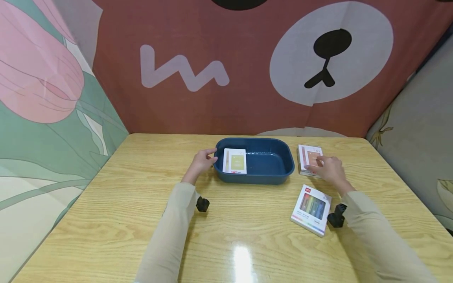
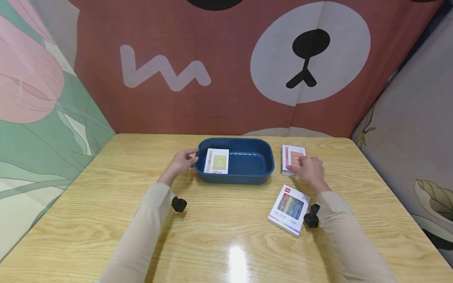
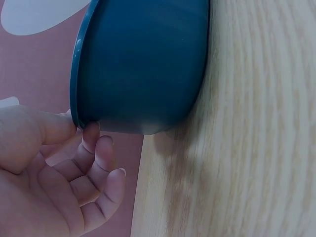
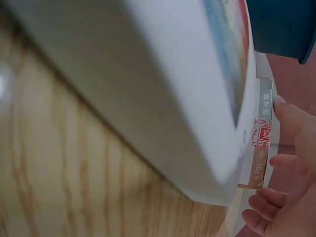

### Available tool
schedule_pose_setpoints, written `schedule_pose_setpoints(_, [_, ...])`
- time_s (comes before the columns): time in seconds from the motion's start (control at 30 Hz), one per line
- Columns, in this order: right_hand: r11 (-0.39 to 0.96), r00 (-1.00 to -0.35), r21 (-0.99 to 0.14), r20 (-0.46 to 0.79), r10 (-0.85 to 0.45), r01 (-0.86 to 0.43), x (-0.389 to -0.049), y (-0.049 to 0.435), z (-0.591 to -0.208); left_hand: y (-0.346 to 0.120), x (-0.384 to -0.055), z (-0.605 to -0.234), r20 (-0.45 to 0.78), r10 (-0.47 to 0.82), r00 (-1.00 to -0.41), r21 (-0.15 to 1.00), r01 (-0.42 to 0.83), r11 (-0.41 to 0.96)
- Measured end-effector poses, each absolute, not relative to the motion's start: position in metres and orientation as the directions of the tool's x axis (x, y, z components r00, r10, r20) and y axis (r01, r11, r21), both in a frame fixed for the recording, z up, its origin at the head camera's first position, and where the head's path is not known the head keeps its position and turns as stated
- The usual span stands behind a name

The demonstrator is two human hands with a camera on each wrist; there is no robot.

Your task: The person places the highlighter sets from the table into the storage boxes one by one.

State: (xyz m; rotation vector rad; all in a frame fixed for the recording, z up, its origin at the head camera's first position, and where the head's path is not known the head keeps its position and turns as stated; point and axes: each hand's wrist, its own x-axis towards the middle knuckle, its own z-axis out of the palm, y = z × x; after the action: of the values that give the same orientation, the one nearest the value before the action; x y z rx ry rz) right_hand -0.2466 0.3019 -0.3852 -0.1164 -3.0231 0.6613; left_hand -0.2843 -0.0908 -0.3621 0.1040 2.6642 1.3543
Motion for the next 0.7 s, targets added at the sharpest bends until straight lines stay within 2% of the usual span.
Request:
schedule_pose_setpoints(0.47, [0.926, -1.0, -0.378, -0.008, 0.025, 0.027, -0.2496, 0.2987, -0.385, -0.0908, -0.2833, -0.3618, -0.101, 0.132, -0.986, 0.801, -0.002, 0.598])
schedule_pose_setpoints(0.7, [0.912, -0.999, -0.408, -0.022, 0.034, 0.04, -0.2498, 0.292, -0.381, -0.0905, -0.2826, -0.3614, -0.102, 0.126, -0.987, 0.792, -0.003, 0.61])
